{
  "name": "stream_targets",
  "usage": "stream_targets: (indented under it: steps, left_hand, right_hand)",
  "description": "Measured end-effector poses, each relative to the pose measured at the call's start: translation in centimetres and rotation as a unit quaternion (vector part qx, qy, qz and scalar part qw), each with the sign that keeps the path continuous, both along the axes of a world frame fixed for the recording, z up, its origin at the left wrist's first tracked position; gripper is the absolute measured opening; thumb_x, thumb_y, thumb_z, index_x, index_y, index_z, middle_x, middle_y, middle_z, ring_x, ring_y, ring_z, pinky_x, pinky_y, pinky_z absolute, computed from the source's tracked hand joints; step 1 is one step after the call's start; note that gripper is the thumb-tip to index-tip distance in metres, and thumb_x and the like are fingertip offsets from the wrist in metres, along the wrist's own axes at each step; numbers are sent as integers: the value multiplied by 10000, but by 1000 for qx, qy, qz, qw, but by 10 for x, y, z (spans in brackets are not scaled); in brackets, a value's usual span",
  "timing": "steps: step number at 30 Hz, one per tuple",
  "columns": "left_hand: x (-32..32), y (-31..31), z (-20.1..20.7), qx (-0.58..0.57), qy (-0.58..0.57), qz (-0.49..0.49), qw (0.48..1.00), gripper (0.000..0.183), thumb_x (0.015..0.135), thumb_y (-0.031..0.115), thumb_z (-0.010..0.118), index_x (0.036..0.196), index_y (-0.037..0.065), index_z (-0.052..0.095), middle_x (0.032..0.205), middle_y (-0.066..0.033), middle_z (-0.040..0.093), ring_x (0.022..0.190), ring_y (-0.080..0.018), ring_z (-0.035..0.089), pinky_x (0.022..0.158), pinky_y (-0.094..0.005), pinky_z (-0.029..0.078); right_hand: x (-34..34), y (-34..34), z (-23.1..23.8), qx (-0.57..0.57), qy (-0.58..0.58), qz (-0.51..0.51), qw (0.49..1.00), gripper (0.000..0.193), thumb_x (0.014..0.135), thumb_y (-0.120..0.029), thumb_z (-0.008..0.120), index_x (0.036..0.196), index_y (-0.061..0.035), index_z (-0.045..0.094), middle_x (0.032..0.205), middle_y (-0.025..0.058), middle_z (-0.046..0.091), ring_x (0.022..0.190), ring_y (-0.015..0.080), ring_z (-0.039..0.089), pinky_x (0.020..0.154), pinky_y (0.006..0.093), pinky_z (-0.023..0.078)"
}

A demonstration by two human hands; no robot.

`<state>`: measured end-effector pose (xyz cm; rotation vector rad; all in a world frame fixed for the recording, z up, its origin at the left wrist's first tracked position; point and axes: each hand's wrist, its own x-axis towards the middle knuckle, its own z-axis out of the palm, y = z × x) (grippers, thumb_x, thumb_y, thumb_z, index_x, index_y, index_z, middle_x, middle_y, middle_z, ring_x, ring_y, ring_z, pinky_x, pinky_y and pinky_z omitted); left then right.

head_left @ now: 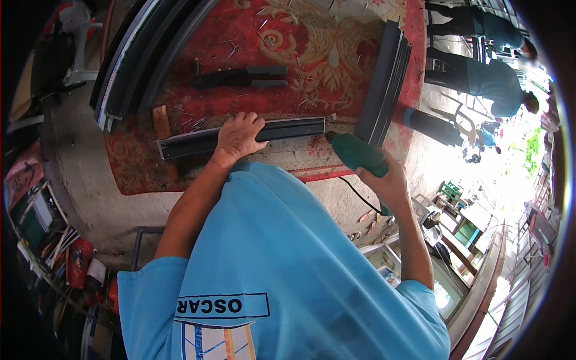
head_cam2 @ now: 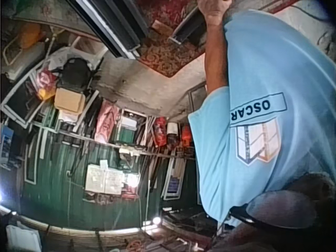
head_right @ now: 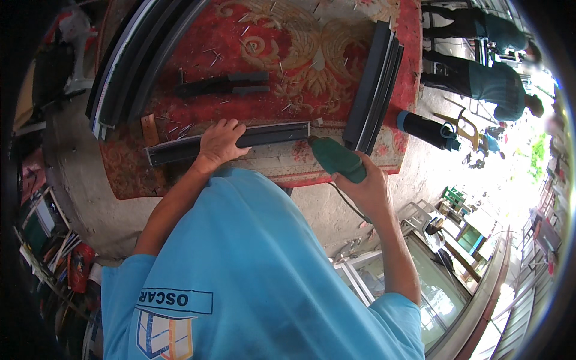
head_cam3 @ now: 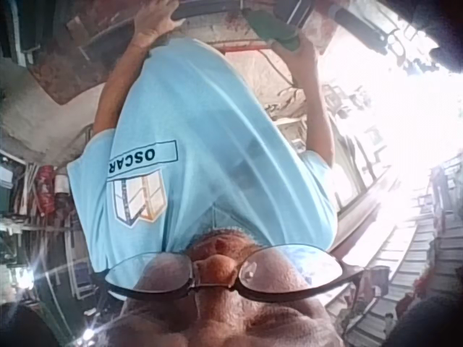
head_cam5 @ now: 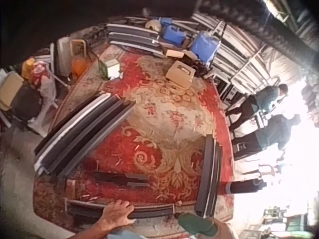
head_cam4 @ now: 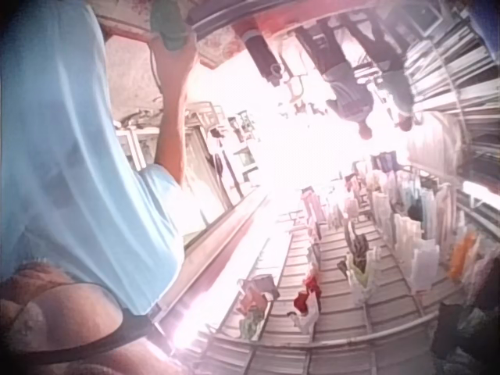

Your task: Using a power drill to assemble or create holes in metal window or door frame components.

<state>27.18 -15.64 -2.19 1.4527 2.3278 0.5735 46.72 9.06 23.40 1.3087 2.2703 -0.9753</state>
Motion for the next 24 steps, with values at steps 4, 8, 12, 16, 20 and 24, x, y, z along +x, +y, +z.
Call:
stream_targets:
  steps: [4,8,12,16,20,24]
  left_hand:
    - [0,0,-1,13,8,-1,1000,539,658,479,877,1046,157,688,1022,-18,600,973,-241,622,825,-401,567]
    - [2,0,-3,13,-12,11,1000,554,628,444,897,1041,154,668,1028,-33,610,991,-264,637,832,-417,568]
    - [5,-1,-4,18,-11,16,1000,551,622,442,899,1032,155,668,1018,-30,611,987,-266,638,833,-421,571]
    - [4,0,-4,32,-2,21,999,546,628,448,898,1029,151,675,1015,-30,620,984,-265,639,842,-420,575]
    - [4,0,-4,25,-10,15,1000,548,638,457,895,1036,147,682,1022,-30,627,983,-266,640,842,-413,579]
    - [3,-1,-5,27,-12,13,999,545,640,458,893,1034,145,685,1023,-32,630,981,-269,641,841,-412,580]
  right_hand:
    - [-2,0,-2,18,-8,17,1000,652,758,-331,840,1310,-34,661,1032,183,777,983,287,771,884,392,583]
    - [-2,-4,-5,33,-37,58,997,683,758,-372,820,1346,-76,640,1015,206,769,977,344,766,868,422,591]
    - [-1,-3,-10,50,-50,85,994,675,763,-398,795,1351,-109,632,979,212,764,923,396,752,832,463,597]
    - [-2,-1,-13,70,-42,126,989,652,761,-392,793,1330,-112,640,934,201,764,878,393,754,802,477,598]
    - [-8,-3,-10,80,-35,152,985,659,755,-386,794,1335,-117,635,914,201,761,870,389,754,794,483,597]
    - [-18,-6,-2,92,-81,195,973,666,743,-393,795,1333,-130,635,916,192,763,850,387,753,794,495,593]
